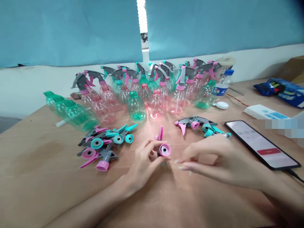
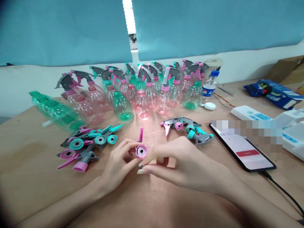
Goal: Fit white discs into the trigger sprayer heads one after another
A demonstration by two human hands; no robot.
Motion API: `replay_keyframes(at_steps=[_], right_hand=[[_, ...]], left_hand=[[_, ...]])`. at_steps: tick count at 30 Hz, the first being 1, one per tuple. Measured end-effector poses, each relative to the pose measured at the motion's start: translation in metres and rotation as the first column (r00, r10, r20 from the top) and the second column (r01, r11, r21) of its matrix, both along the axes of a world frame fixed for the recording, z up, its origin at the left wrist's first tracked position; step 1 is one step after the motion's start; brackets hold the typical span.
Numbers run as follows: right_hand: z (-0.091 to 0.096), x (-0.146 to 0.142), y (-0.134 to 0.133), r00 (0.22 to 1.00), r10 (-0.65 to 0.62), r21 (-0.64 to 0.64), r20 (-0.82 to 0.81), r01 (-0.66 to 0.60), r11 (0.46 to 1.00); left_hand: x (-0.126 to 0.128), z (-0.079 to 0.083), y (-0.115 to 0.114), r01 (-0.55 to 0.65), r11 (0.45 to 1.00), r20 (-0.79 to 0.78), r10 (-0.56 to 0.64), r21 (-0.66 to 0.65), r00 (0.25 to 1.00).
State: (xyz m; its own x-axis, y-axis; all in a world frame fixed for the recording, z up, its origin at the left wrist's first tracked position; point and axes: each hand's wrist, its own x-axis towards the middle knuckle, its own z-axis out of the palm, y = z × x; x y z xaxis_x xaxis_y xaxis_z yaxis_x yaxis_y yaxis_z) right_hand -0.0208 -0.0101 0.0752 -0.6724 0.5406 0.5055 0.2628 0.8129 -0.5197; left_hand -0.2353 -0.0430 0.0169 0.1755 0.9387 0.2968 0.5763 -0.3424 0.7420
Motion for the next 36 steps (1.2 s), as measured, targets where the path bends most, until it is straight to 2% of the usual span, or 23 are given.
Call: replay_keyframes(at_steps=[2, 3, 4, 5, 6, 7, 8, 10, 11, 12, 15, 18, 29, 36], right_hand=[[0.003, -0.001, -0.001, 0.983, -0.060, -0.031, -0.175, 0.055, 0.998], [0.004, -0.002, 0.000, 0.902, -0.182, 0.005, -0.390, 0.200, 0.980], [0.004, -0.003, 0.001, 0.760, -0.262, 0.035, -0.595, 0.351, 0.936], [0.003, -0.004, 0.002, 0.641, -0.272, 0.062, -0.718, 0.448, 0.892], [0.001, -0.005, 0.002, 0.591, -0.261, 0.083, -0.764, 0.491, 0.867], [-0.002, -0.006, 0.002, 0.616, -0.270, 0.092, -0.740, 0.491, 0.866], [-0.006, -0.008, 0.001, 0.720, -0.284, 0.108, -0.633, 0.446, 0.889], [-0.016, -0.011, -0.001, 0.930, -0.261, 0.084, -0.260, 0.291, 0.953], [-0.022, -0.013, -0.002, 0.977, -0.195, 0.061, -0.091, 0.201, 0.978], [-0.027, -0.015, -0.002, 0.991, -0.134, 0.057, 0.005, 0.133, 0.989], [-0.037, -0.021, -0.001, 0.990, -0.031, 0.111, 0.136, 0.016, 0.994], [-0.040, -0.023, 0.003, 0.987, 0.006, 0.147, 0.161, -0.030, 0.989], [-0.033, -0.028, 0.014, 0.983, 0.045, 0.187, 0.180, -0.080, 0.979], [-0.030, -0.030, 0.009, 0.952, 0.054, 0.095, 0.302, -0.086, 0.992]], left_hand=[[0.000, 0.000, 0.000, 0.004, 1.000, -0.003, -0.004, 0.012, 1.000], [0.000, 0.000, -0.001, 0.007, 1.000, -0.004, -0.007, 0.020, 1.000], [0.000, -0.001, -0.001, 0.007, 1.000, -0.004, -0.007, 0.028, 1.000], [0.000, -0.001, -0.001, 0.005, 0.999, -0.005, -0.005, 0.036, 1.000], [0.000, 0.000, -0.001, 0.000, 0.999, -0.007, 0.000, 0.047, 1.000], [0.000, 0.000, -0.001, -0.004, 0.998, -0.008, 0.004, 0.061, 1.000], [0.000, 0.000, -0.002, -0.005, 0.997, -0.010, 0.006, 0.075, 1.000], [0.000, 0.000, -0.002, 0.001, 0.995, -0.017, 0.001, 0.100, 1.000], [0.000, 0.000, -0.003, 0.010, 0.994, -0.020, -0.007, 0.110, 1.000], [0.000, -0.001, -0.003, 0.018, 0.993, -0.025, -0.016, 0.117, 1.000], [0.000, -0.001, -0.004, 0.041, 0.992, -0.043, -0.036, 0.120, 0.998], [-0.001, -0.002, -0.004, 0.062, 0.992, -0.047, -0.057, 0.111, 0.997], [-0.003, -0.004, -0.001, 0.133, 0.989, -0.030, -0.131, 0.061, 0.991], [-0.002, -0.005, -0.001, 0.210, 0.977, -0.055, -0.207, 0.042, 0.977]])
